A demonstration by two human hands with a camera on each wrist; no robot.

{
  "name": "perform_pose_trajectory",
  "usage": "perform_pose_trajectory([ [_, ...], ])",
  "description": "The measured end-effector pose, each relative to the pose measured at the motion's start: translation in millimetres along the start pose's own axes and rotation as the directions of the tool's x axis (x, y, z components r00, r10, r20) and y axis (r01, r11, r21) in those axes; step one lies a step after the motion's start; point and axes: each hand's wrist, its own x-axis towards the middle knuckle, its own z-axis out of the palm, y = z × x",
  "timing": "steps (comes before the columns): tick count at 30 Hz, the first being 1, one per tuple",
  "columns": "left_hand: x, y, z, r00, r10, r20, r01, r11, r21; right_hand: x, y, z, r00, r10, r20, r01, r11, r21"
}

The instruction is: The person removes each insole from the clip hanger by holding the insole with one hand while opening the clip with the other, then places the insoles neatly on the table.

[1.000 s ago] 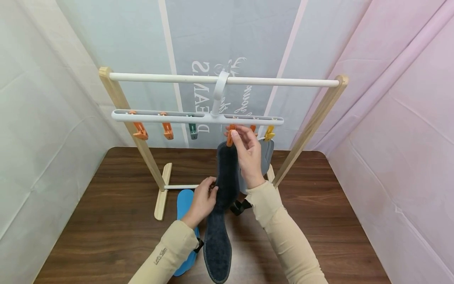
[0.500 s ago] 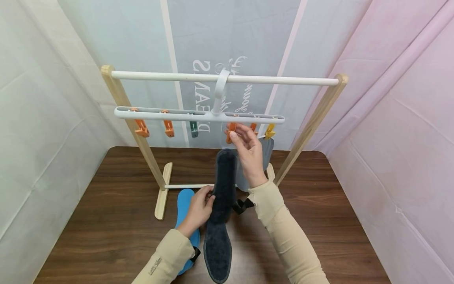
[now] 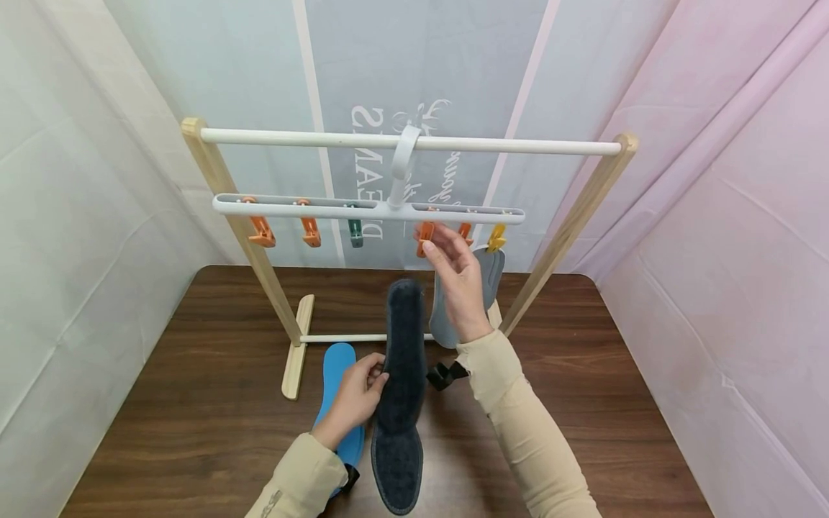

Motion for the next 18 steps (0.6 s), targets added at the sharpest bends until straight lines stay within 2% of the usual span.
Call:
perform_pose_trajectory([
  [9, -9.2, -5.9, -1.8, 0.996, -0.042, 0.075, 0.048, 0.996, -0.073, -3.3, 2.8, -3.5, 0.997, 0.065, -0.040, -0.066, 0.997, -0.040],
  [15, -13.0, -11.9, -0.3, 0.982, -0.107, 0.153, 0.123, 0.987, -0.098, -4.9, 6.0, -5.9, 0.999, 0.041, -0.028, -0.041, 0.999, -0.029],
  [18, -15.1, -14.3, -0.5, 0.977, -0.124, 0.171, 0.146, 0.982, -0.123, -5.9, 7.1, -6.4, 0.999, 0.029, -0.024, -0.029, 0.999, -0.024],
])
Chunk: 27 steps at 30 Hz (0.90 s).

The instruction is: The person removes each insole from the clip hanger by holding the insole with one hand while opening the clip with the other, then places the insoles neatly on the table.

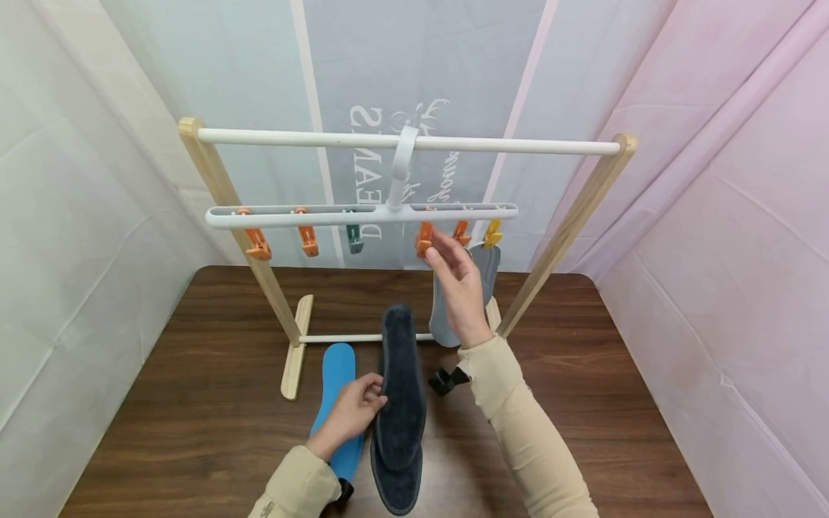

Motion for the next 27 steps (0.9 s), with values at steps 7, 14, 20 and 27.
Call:
perform_pose_trajectory([
  [7, -1.8, -10.4, 2.5, 0.999, -0.034, 0.033, 0.035, 0.999, -0.028, -1.4, 1.8, -0.5, 1.000, -0.013, 0.014, 0.013, 1.000, 0.022],
  [14, -4.7, -19.4, 4.9, 0.993, -0.096, 0.066, 0.099, 0.994, -0.048, -3.2, 3.9, -0.8, 1.000, -0.009, 0.005, 0.009, 0.999, 0.031],
  [20, -5.2, -23.8, 7.7, 0.991, -0.114, 0.064, 0.117, 0.992, -0.042, -6.1, 5.0, -2.7, 1.000, 0.000, 0.012, -0.001, 1.000, 0.016],
  [27, -5.5, -27.0, 8.4, 0.987, -0.143, 0.071, 0.145, 0.989, -0.021, -8.4, 6.4, -5.2, 1.000, 0.002, 0.012, -0.002, 1.000, -0.001],
])
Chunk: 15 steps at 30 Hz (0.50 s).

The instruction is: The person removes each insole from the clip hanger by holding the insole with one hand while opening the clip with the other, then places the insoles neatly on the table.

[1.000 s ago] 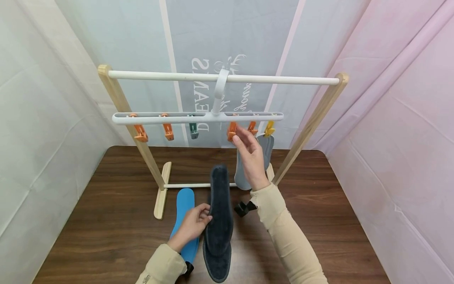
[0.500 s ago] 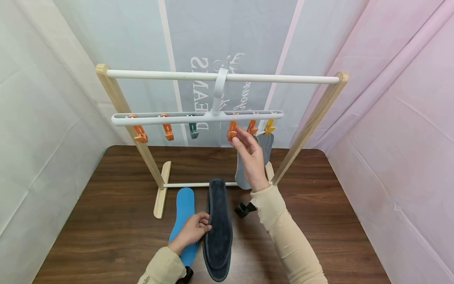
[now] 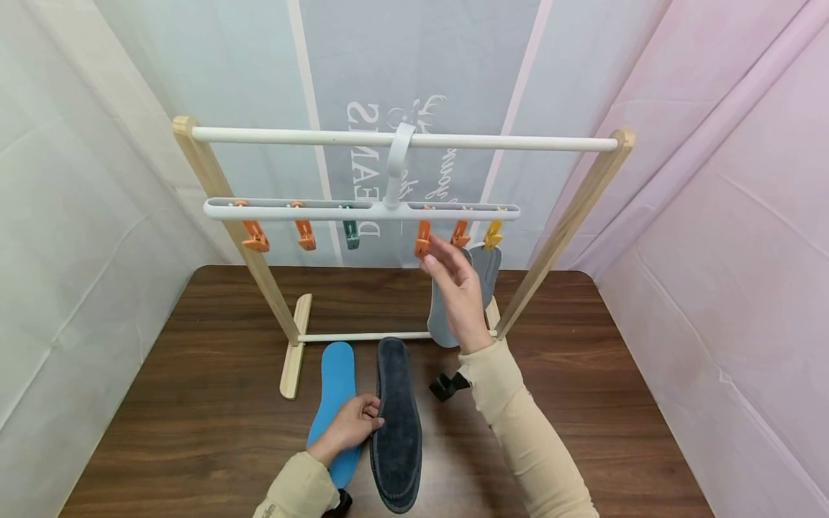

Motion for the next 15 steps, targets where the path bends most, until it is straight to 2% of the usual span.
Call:
perform_pose_trajectory([
  [7, 3.4, -7.1, 1.8, 1.000, -0.012, 0.012, 0.012, 1.000, 0.027, -1.5, 1.3, -1.5, 1.000, 0.017, 0.003, -0.017, 1.000, 0.013],
  [15, 5.5, -8.1, 6.3, 1.000, 0.020, 0.006, -0.020, 0.995, 0.101, -3.9, 1.6, -3.6, 1.000, 0.004, 0.016, -0.004, 1.000, 0.013],
])
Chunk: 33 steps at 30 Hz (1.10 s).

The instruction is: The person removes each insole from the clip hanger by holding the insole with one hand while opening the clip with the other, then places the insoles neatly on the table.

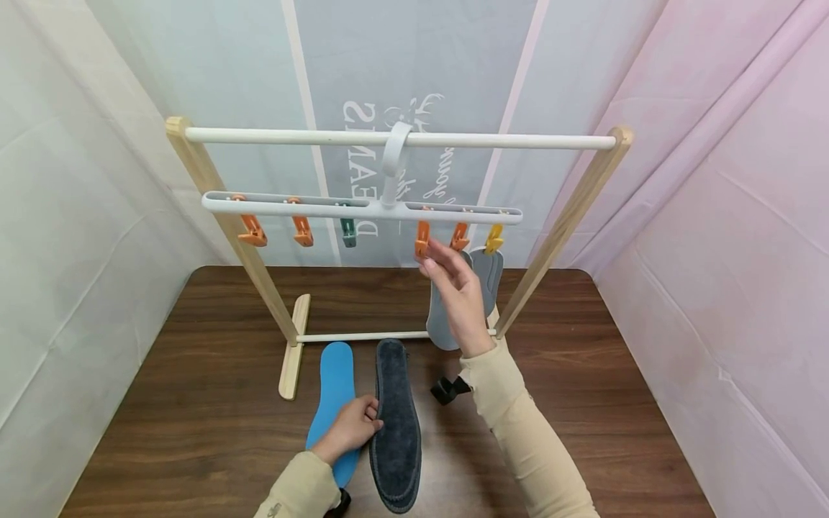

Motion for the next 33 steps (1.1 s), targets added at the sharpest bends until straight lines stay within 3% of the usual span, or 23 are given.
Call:
perform_pose_trajectory([
  [12, -1.8, 13.5, 8.9, 0.993, 0.049, -0.104, -0.026, 0.978, 0.207, -5.4, -4.1, -5.1, 0.999, -0.028, -0.027, 0.026, 0.998, -0.055],
  [19, -0.4, 16.4, 11.8, 0.990, 0.070, -0.125, -0.025, 0.943, 0.332, -8.2, -5.5, -9.4, 0.996, -0.080, -0.043, 0.077, 0.995, -0.066],
  [29, 2.2, 20.2, 12.6, 0.985, 0.081, -0.152, -0.009, 0.905, 0.426, -7.2, -6.5, -19.3, 0.980, -0.141, -0.138, 0.129, 0.988, -0.091],
  [33, 0.4, 22.4, 12.7, 0.983, 0.123, -0.138, -0.044, 0.882, 0.469, -6.6, -9.1, -21.4, 0.972, -0.154, -0.178, 0.137, 0.985, -0.104],
])
